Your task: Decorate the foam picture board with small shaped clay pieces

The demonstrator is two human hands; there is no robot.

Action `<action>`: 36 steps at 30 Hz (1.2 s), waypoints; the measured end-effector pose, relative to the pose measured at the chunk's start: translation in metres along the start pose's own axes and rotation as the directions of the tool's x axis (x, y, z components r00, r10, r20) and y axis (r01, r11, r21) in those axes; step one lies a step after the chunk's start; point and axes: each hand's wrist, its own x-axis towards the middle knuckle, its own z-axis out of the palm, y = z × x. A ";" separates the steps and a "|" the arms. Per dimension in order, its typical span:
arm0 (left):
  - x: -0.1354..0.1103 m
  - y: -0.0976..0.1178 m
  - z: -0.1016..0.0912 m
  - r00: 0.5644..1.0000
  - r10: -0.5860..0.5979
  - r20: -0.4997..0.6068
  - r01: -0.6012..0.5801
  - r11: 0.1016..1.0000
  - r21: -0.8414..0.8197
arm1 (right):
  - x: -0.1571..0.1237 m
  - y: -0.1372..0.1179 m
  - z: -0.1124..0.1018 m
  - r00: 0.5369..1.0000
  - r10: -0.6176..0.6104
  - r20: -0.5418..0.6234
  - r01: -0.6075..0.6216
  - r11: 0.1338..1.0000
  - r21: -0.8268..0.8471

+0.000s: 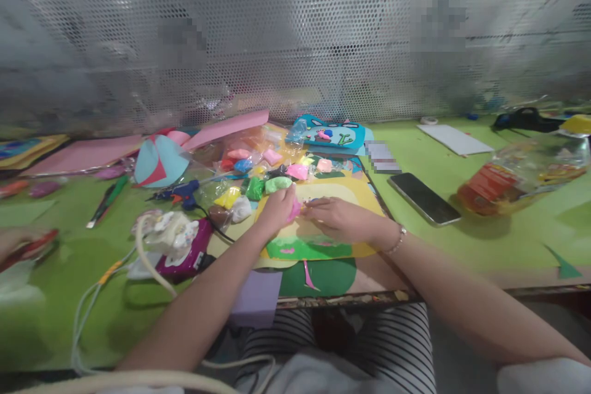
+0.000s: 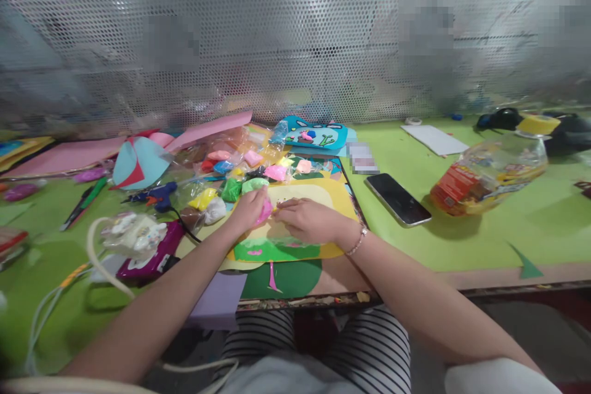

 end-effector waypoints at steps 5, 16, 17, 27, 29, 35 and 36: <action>-0.004 0.005 -0.001 1.000 -0.011 -0.028 0.010 0.999 -0.037 | -0.001 0.001 -0.001 0.993 0.074 -0.094 -0.083 0.992 -0.094; -0.014 0.018 -0.005 0.986 0.167 -0.023 -0.169 0.983 -0.079 | 0.002 -0.004 0.004 0.972 0.107 -0.210 -0.125 0.989 -0.075; -0.014 0.020 -0.006 0.983 0.179 -0.024 -0.181 0.980 -0.086 | 0.002 -0.003 0.004 0.970 0.108 -0.217 -0.124 0.990 -0.062; -0.017 0.023 -0.008 0.946 0.323 -0.022 -0.323 0.934 -0.152 | 0.004 -0.001 0.009 0.883 0.197 -0.427 -0.199 0.979 0.041; -0.016 0.023 -0.007 0.938 0.347 -0.018 -0.346 0.930 -0.120 | 0.005 0.001 0.009 0.860 0.225 -0.458 -0.198 0.974 0.108; -0.017 0.024 -0.004 0.917 0.398 -0.042 -0.399 0.916 -0.044 | 0.006 0.004 0.008 0.808 0.271 -0.524 -0.187 0.960 0.209; -0.017 0.025 -0.004 0.913 0.406 -0.045 -0.407 0.913 -0.035 | 0.005 0.004 0.008 0.805 0.277 -0.525 -0.186 0.958 0.219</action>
